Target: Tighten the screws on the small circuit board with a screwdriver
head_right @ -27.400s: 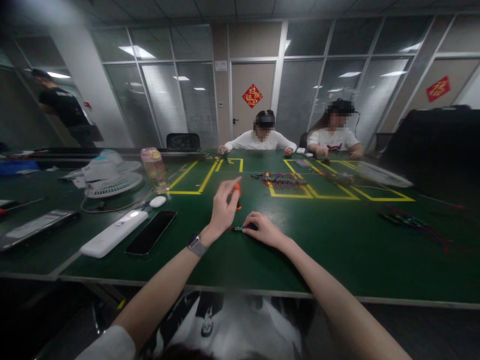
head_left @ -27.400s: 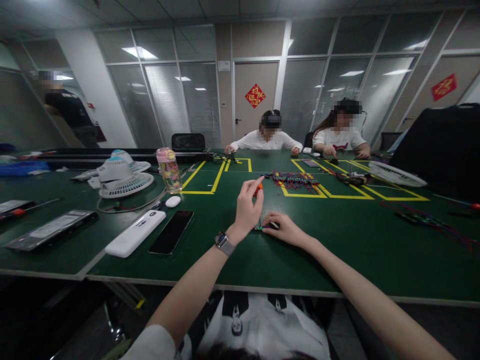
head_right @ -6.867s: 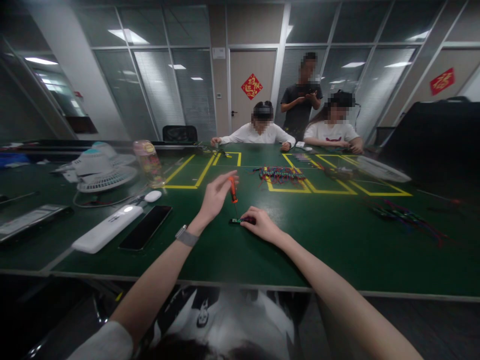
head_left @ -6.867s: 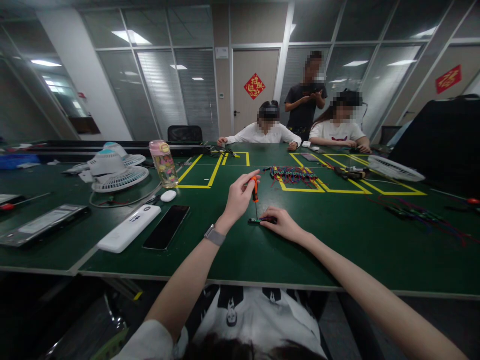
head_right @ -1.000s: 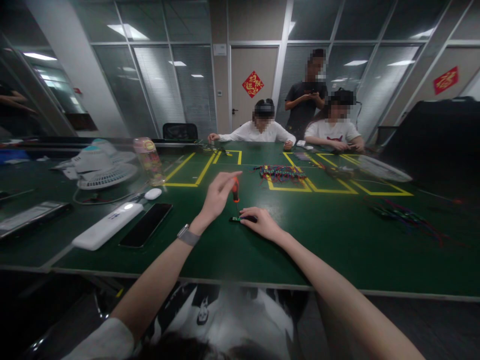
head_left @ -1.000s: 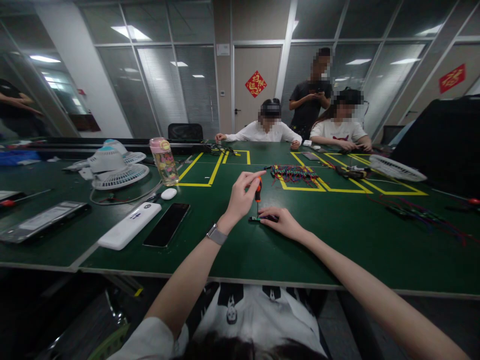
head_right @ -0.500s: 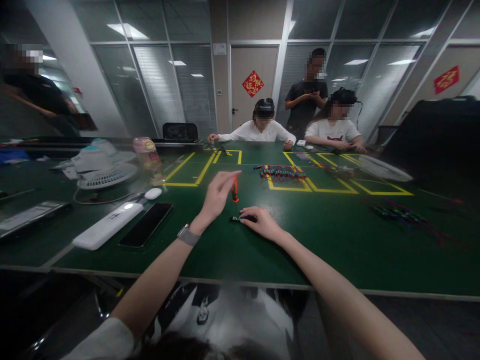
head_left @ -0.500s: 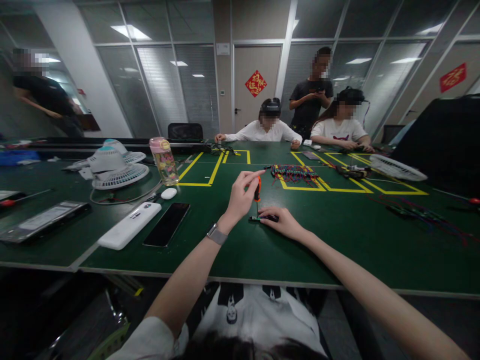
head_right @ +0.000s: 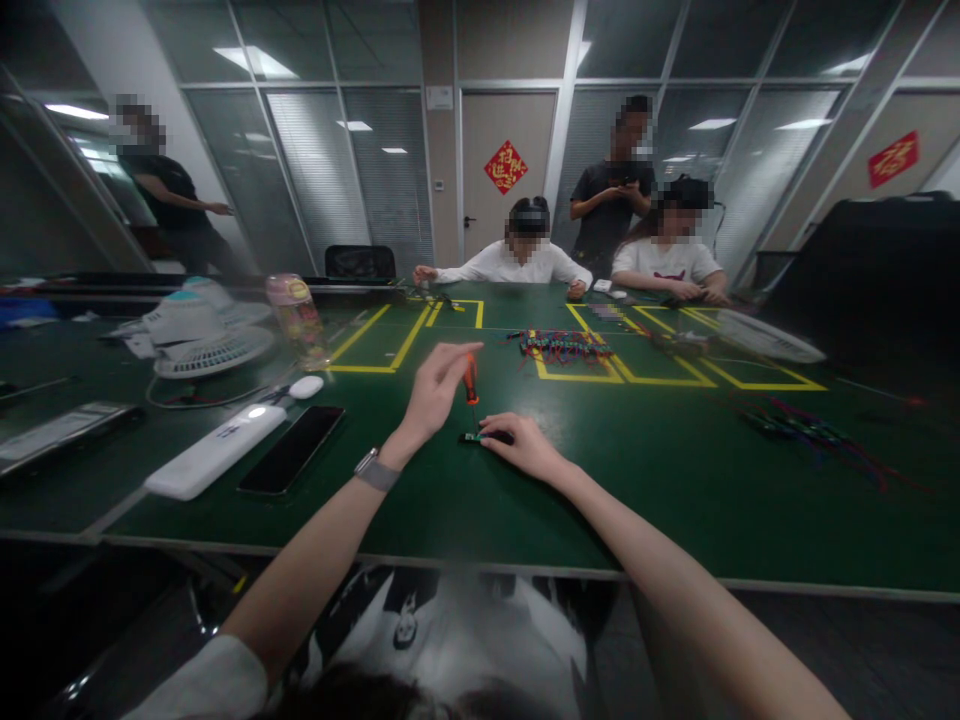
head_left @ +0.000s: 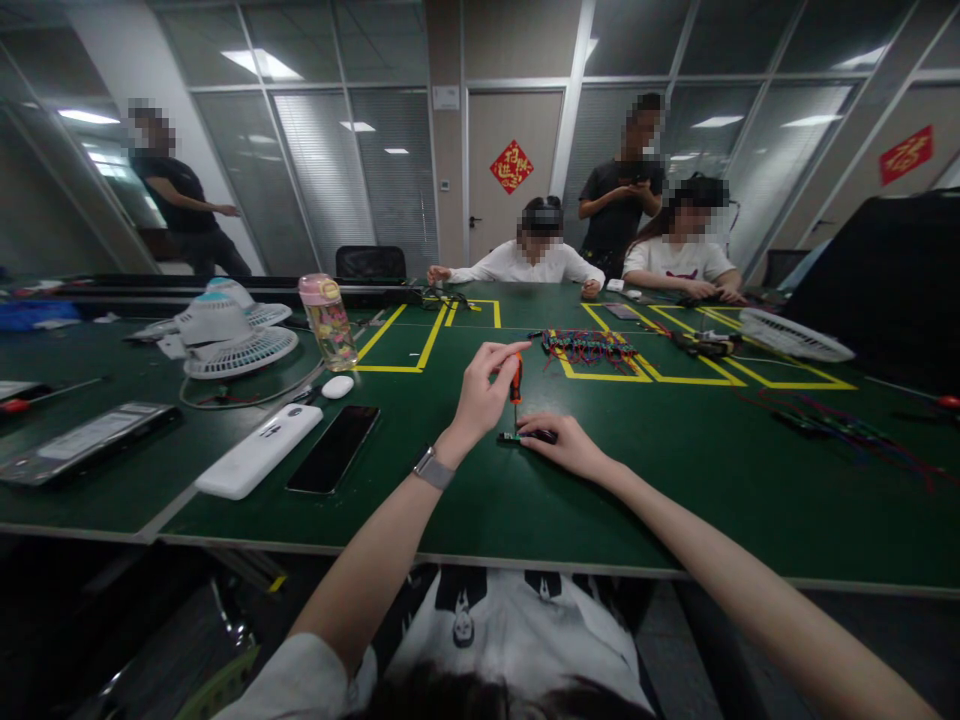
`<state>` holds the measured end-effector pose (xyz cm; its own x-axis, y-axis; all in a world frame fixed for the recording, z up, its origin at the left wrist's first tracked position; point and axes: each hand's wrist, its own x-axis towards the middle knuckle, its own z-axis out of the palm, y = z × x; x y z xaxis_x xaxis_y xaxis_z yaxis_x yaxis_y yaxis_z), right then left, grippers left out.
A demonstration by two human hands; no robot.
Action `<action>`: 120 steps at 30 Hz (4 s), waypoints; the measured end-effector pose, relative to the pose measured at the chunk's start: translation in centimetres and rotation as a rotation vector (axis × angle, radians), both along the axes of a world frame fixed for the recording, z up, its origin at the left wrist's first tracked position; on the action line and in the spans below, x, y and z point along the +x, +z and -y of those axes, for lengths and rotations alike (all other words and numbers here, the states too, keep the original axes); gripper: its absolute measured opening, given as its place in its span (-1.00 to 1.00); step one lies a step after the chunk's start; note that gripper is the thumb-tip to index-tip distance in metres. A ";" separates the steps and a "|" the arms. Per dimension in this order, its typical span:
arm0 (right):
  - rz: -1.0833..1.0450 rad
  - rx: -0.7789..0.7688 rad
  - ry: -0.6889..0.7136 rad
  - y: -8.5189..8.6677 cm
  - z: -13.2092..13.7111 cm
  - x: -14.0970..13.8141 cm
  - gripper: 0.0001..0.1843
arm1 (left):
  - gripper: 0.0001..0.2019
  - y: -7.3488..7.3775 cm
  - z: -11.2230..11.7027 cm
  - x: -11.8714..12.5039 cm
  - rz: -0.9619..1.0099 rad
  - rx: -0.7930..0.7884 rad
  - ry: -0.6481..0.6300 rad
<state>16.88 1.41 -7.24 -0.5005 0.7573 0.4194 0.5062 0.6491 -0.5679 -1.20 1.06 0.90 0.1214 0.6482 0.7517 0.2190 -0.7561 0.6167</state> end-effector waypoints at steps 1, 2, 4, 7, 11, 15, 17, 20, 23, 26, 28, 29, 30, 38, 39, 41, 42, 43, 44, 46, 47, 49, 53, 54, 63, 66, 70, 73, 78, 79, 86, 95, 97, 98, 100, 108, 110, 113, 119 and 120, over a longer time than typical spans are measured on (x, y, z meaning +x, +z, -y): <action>0.001 0.002 0.001 0.0 0.0 0.0 -0.83 | -0.73 0.0 0.0 0.0 -0.001 -0.001 -0.018; 0.002 0.003 0.003 0.0 0.0 0.0 -0.83 | -0.71 0.1 0.0 -0.1 0.002 -0.001 -0.034; 0.001 0.004 0.006 0.0 0.0 0.0 -0.83 | -0.71 0.0 0.0 -0.1 0.013 0.000 -0.048; -0.004 0.004 0.008 0.0 0.0 0.0 -0.84 | -0.76 -0.1 -0.1 0.0 0.020 0.014 -0.009; -0.007 0.003 0.010 -0.1 -0.1 0.0 -0.84 | -0.81 -0.2 -0.1 0.2 0.020 0.038 0.040; 0.001 -0.001 0.005 -0.2 -0.1 0.0 -0.83 | -0.76 0.0 0.0 0.2 0.017 0.005 -0.004; 0.003 -0.001 0.006 -0.1 -0.1 0.0 -0.83 | -0.74 0.1 0.1 0.1 0.012 -0.010 -0.019; 0.009 0.007 0.007 -0.1 -0.1 0.1 -0.83 | -0.73 0.1 0.0 0.1 0.012 -0.005 -0.020; 0.013 0.014 0.007 -0.1 -0.1 0.1 -0.84 | -0.76 -0.1 -0.1 0.1 0.012 0.009 -0.011; 0.013 0.013 0.008 -0.2 -0.2 0.1 -0.84 | -0.79 -0.2 -0.2 0.2 0.008 0.029 0.022; 0.009 0.013 0.010 -0.2 -0.2 0.1 -0.84 | -0.79 -0.2 -0.2 0.2 0.005 0.031 0.035; 0.006 0.014 0.010 -0.2 -0.2 0.1 -0.84 | -0.79 -0.2 -0.1 0.2 0.004 0.026 0.034; 0.004 0.014 0.009 -0.2 -0.2 0.1 -0.84 | -0.79 -0.2 -0.1 0.2 0.004 0.019 0.030; 0.005 0.007 0.011 -0.1 -0.1 0.0 -0.83 | -0.76 0.1 0.1 0.2 0.008 -0.014 0.002; 0.005 0.006 0.013 0.0 -0.1 0.0 -0.83 | -0.76 0.1 0.1 0.2 0.008 -0.014 0.003; 0.006 0.004 0.015 -0.1 -0.1 0.0 -0.83 | -0.76 0.0 0.1 0.2 0.007 -0.012 0.007; 0.007 0.003 0.015 -0.1 -0.1 0.0 -0.83 | -0.76 0.0 0.1 0.2 0.007 -0.010 0.010; 0.007 0.003 0.015 -0.1 -0.1 0.0 -0.83 | -0.76 0.0 0.1 0.2 0.006 -0.008 0.014; 0.006 0.003 0.014 -0.1 -0.1 0.0 -0.83 | -0.76 0.0 0.1 0.2 0.006 -0.006 0.017; 0.003 0.005 0.011 -0.2 -0.1 0.0 -0.83 | -0.76 0.0 0.1 0.2 0.005 -0.006 0.021; 0.002 0.006 0.010 -0.2 -0.1 0.0 -0.83 | -0.76 0.1 0.1 0.2 0.004 -0.008 0.021; 0.001 0.010 0.011 -0.2 -0.1 0.0 -0.83 | -0.76 0.1 0.1 0.2 0.004 -0.011 0.020; 0.004 0.017 0.016 -0.2 -0.1 0.1 -0.83 | -0.76 0.0 0.1 0.2 0.004 -0.013 0.009; 0.004 0.016 0.017 -0.2 -0.1 0.1 -0.83 | -0.76 0.0 0.1 0.2 0.004 -0.013 0.006; 0.013 0.012 0.012 -0.1 0.0 0.0 -0.83 | -0.76 0.0 0.1 0.2 0.003 -0.015 0.004; 0.012 0.012 0.012 -0.1 0.0 0.0 -0.82 | -0.76 0.0 0.2 0.2 0.000 -0.021 0.003; 0.007 0.016 0.011 -0.1 0.0 0.0 -0.82 | -0.76 0.0 0.1 0.2 0.001 -0.021 0.008; 0.017 0.013 0.015 -0.1 -0.1 0.0 -0.82 | -0.76 0.0 0.1 0.2 -0.003 -0.019 0.011; 0.014 0.015 0.018 -0.3 -0.2 0.0 -0.82 | -0.75 -0.1 0.1 0.2 0.004 -0.030 0.003; 0.012 0.015 0.018 -0.3 -0.2 0.0 -0.83 | -0.75 -0.1 0.1 0.2 0.008 -0.031 0.000; 0.004 0.010 0.016 0.0 0.0 -0.1 -0.83 | -0.75 -0.3 -0.1 0.2 0.022 -0.028 -0.033; 0.009 0.008 0.018 -0.1 -0.1 0.0 -0.82 | -0.77 -0.3 -0.2 0.2 0.008 -0.004 0.002; 0.004 0.009 0.020 -0.1 -0.1 0.0 -0.83 | -0.79 -0.3 -0.2 0.2 0.003 0.013 0.019; 0.002 0.009 0.020 -0.1 -0.1 0.0 -0.83 | -0.79 -0.3 -0.2 0.2 0.003 0.020 0.026; 0.002 0.008 0.019 -0.1 -0.1 0.0 -0.83 | -0.81 -0.3 -0.2 0.2 0.006 0.028 0.034; 0.009 0.027 0.014 -0.2 -0.1 0.0 -0.83 | -0.78 -0.4 -0.2 0.3 0.023 -0.003 0.013; 0.011 0.030 0.010 -0.2 -0.2 0.0 -0.83 | -0.77 -0.4 -0.2 0.2 0.018 0.001 0.019; 0.016 0.026 0.011 -0.3 -0.2 0.0 -0.83 | -0.76 -0.4 -0.2 0.2 0.010 0.001 0.029; 0.023 0.019 0.011 -0.1 -0.1 0.0 -0.82 | -0.76 -0.1 0.0 0.2 0.015 0.001 0.040; 0.022 0.018 0.010 -0.1 0.0 0.0 -0.82 | -0.76 -0.1 0.0 0.2 0.017 0.000 0.037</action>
